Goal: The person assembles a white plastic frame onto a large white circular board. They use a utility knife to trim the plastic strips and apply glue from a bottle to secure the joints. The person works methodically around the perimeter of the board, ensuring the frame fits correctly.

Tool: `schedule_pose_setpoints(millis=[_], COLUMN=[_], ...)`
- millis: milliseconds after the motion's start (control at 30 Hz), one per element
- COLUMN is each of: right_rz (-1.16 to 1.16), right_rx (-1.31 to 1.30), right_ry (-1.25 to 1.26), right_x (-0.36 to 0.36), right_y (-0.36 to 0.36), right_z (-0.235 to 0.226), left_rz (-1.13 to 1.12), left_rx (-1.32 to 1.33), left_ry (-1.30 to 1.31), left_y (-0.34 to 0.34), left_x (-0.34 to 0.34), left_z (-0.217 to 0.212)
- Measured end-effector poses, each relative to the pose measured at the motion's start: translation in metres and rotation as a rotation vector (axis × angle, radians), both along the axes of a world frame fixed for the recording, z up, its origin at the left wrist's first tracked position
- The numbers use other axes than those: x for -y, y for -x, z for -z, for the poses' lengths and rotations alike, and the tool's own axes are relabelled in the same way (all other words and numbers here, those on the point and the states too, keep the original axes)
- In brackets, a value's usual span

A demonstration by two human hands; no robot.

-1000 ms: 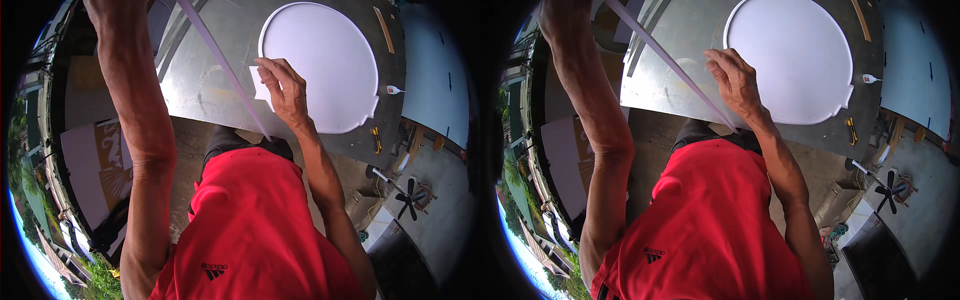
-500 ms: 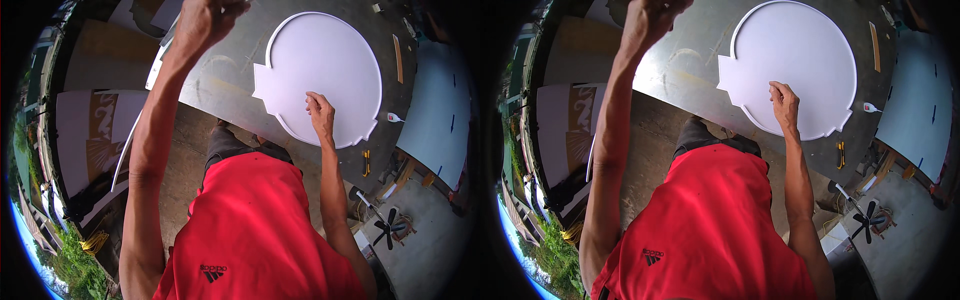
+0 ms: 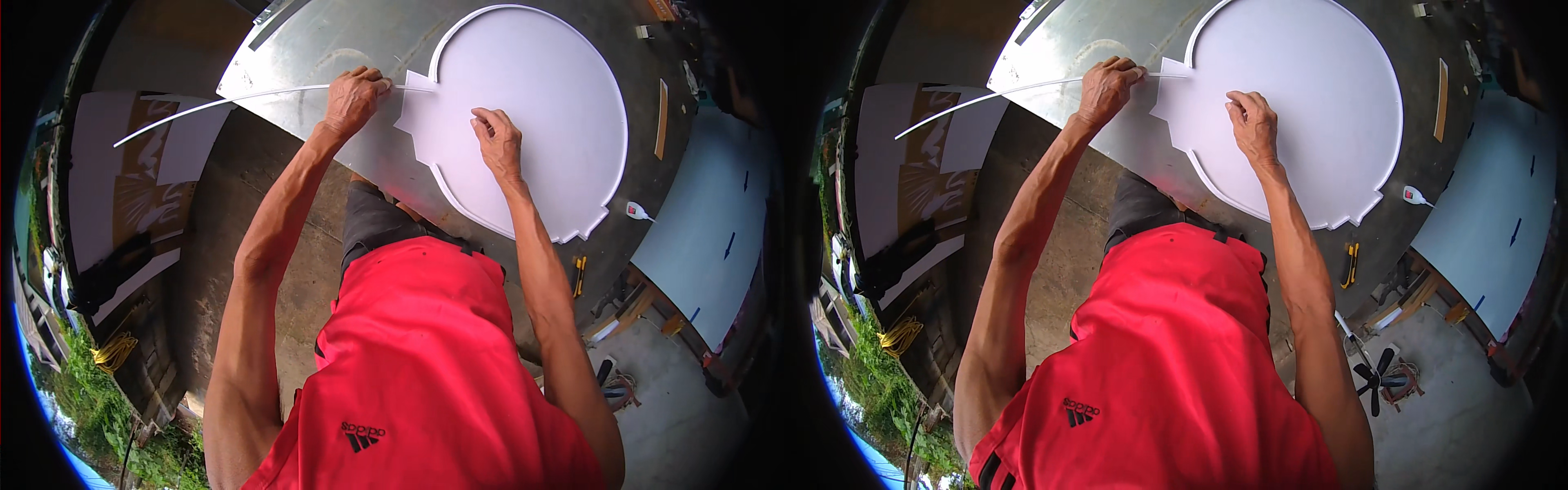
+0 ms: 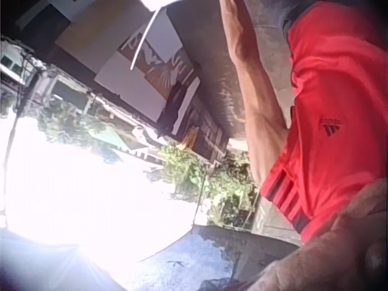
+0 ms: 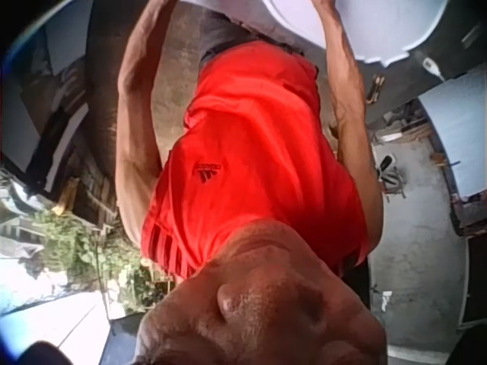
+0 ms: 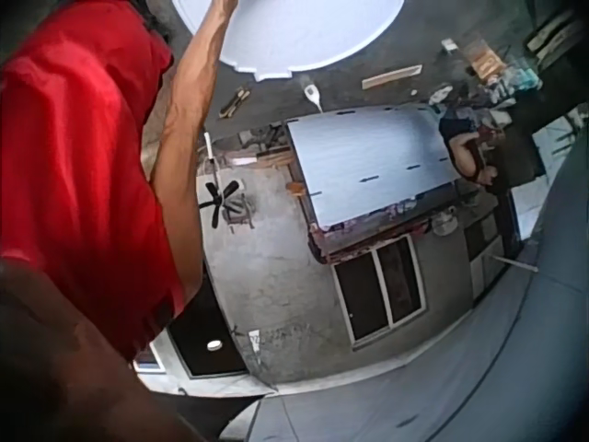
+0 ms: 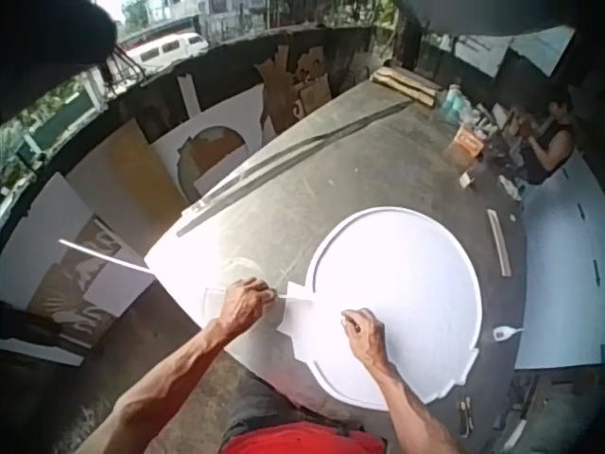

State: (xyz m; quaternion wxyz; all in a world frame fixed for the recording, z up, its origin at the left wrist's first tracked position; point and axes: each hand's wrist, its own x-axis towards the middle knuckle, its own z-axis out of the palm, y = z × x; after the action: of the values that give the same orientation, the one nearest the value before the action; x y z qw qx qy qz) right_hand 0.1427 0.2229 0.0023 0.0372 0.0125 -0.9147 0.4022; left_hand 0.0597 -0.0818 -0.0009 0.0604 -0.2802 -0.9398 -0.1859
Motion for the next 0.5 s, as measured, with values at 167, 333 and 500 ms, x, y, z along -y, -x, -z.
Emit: schedule_pose_setpoints(millis=[167,333,500], right_rz=[-0.076,-0.047,-0.015], right_rx=[-0.077,-0.068,-0.059], right_ry=[-0.047,-0.008,0.024], right_x=[0.02,0.037,0.051], right_y=[0.035,0.048,0.057], right_z=[0.021,0.027,0.024], left_rz=[0.042,0.065,0.113], left_rx=[-0.103,-0.078,-0.084], left_ry=[-0.033,-0.103,-0.039], left_y=[0.019,0.026,0.038], left_x=[-0.002,-0.005,-0.002], left_z=[0.022,0.032,0.031])
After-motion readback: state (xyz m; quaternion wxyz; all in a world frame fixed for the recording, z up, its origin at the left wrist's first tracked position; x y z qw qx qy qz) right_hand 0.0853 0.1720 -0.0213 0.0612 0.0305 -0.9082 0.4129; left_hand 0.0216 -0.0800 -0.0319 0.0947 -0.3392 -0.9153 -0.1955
